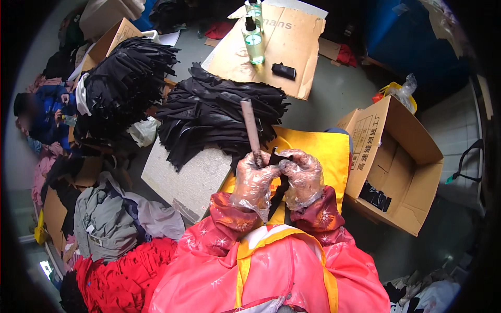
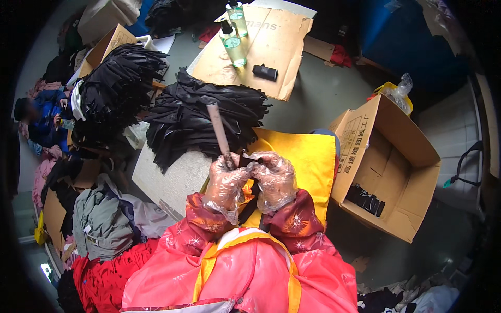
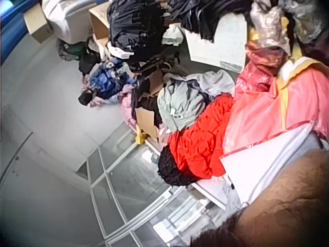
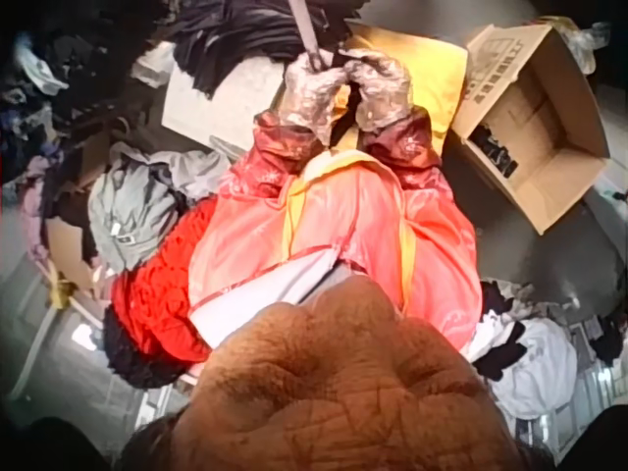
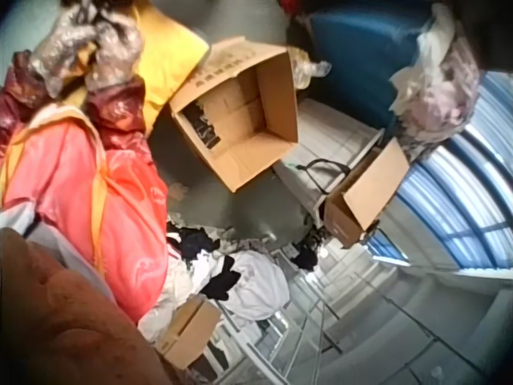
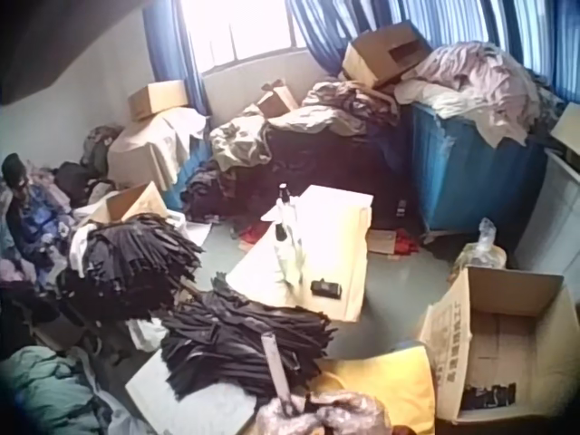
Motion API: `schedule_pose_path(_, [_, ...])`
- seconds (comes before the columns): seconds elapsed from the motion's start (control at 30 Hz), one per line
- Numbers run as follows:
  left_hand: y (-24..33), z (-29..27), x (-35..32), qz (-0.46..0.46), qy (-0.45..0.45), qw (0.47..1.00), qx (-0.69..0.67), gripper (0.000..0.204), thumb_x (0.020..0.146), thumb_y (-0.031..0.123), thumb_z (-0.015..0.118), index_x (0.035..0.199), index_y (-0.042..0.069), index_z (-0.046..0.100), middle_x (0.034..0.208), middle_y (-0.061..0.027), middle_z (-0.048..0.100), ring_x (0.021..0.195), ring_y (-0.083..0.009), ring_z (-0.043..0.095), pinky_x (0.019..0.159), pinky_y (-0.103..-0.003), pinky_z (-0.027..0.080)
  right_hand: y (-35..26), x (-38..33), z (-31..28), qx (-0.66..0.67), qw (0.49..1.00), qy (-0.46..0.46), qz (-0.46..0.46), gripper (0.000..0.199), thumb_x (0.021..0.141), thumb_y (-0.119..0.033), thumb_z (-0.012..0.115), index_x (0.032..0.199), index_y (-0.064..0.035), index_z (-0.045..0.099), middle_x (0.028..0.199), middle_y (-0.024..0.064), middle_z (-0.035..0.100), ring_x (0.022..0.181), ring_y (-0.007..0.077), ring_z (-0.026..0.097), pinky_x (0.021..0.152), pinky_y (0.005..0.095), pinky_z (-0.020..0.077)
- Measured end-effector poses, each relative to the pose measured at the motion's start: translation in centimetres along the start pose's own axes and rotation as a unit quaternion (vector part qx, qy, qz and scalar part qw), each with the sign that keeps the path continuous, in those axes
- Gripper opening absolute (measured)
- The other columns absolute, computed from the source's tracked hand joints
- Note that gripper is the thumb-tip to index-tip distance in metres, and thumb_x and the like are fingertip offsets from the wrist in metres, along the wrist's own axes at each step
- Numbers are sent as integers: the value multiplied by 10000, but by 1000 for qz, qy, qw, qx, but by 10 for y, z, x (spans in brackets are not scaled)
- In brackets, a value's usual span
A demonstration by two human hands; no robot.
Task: Assembling black feathery garment accessories using adhesive and a press tool.
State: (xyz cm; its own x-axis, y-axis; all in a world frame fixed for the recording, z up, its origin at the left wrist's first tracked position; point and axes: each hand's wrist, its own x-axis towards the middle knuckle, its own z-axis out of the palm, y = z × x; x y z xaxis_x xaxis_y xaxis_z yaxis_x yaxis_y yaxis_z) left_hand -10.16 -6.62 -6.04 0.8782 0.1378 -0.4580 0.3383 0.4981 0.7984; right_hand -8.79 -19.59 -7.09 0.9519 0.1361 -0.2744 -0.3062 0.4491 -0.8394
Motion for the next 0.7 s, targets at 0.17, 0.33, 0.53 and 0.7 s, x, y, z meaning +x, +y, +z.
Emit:
schedule_pose_path(0.17, [0,1,-12,-52,-5,999,-7,235,778,4,696,953,47,545,776,-38,614,593,-85,548,519,-207,427,5,-3,-1,21,999,28,39,160,787,67,653,929,4,610,824,53,657,724,127,621,677,254,518])
schedule_pose_path(0.33, [6,-4,-16,-88,2,996,-24,329,818,90,662,1090,48,482,789,-48,614,582,-128,576,531,-229,488,2,-6,-4,47,996,-18,77,221,794,63,652,1000,8,593,885,63,653,761,132,624,698,262,522])
schedule_pose_path(0.53, [-1,-20,-19,-49,-8,999,-5,194,790,41,653,954,15,552,738,-59,590,557,-113,540,520,-239,470,19,-15,-14,112,985,-41,123,279,767,97,662,1026,15,600,945,88,657,818,173,645,792,294,528])
schedule_pose_path(0.7, [-7,-24,-29,-25,-7,1000,3,260,756,-6,656,981,31,529,755,-61,582,572,-115,513,529,-241,434,38,-16,-18,74,996,-53,-7,201,814,115,597,989,15,594,953,94,647,865,192,646,834,312,525])
